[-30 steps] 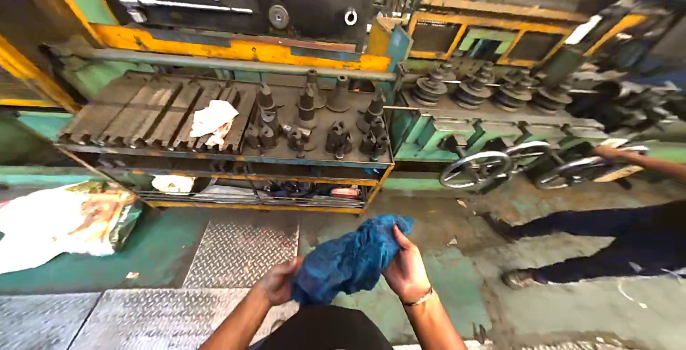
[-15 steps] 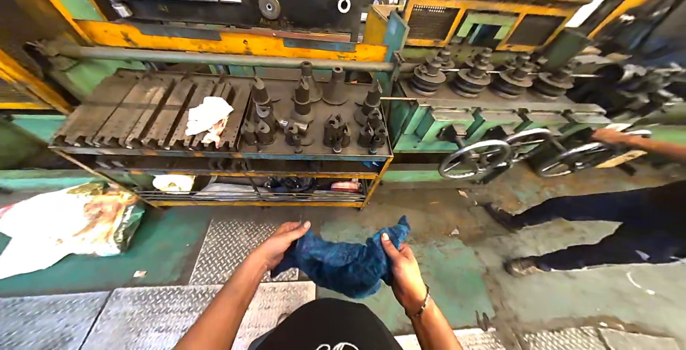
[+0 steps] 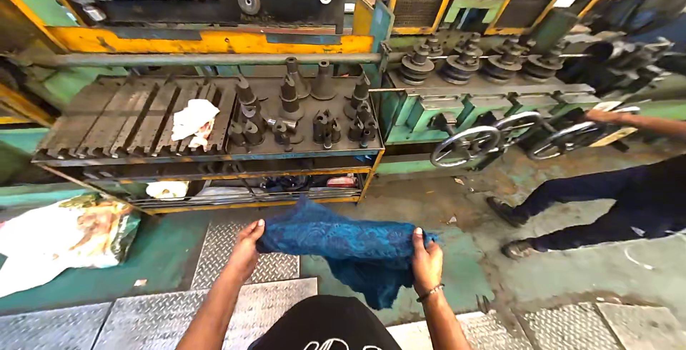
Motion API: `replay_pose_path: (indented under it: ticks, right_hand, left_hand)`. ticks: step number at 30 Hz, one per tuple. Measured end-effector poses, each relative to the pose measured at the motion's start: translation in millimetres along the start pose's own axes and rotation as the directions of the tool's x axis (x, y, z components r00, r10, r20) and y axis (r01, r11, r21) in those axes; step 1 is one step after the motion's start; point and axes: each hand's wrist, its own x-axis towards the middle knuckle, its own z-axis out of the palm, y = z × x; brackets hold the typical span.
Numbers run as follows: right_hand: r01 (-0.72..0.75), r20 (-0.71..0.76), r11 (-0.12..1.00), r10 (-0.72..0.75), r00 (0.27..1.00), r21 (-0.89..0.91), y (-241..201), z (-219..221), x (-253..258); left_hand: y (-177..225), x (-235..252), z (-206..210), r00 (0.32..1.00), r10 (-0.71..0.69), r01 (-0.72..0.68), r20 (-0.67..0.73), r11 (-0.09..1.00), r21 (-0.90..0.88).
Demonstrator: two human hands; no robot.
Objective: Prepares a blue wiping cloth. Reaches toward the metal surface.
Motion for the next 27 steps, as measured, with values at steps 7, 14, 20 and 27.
replay_pose_path:
  ticks: [7,14,20,27]
  right_hand:
    - [-0.37,0.411,0.752,0.145,0.9,0.545,-25.4,-7.3,-4.5]
    - [-0.253,0.459,0.869,0.034,0.888,0.425,-34.1,-5.0,0.1]
    - [-0.158,0.384,0.894,-0.017,0.923,0.42,-25.3,-19.8,3.8]
    - [-0.175,0.418,0.9,-0.008,0.908,0.399,-16.9,-23.0,-3.4]
  left_hand:
    - [-27.0,-20.3,-31.5,0.874,-0.394,0.426,0.283,0.903,-0.057]
    - [-52.1,-16.6,-11.0,0.688,-0.531,0.16,0.495,0.776,0.61]
    - [-60.2,-9.9,-20.5,0.777,-0.507,0.129,0.373,0.708,0.694]
    - [-68.5,-19.4,-5.9,0.724,-0.521,0.125,0.452,0.743,0.657]
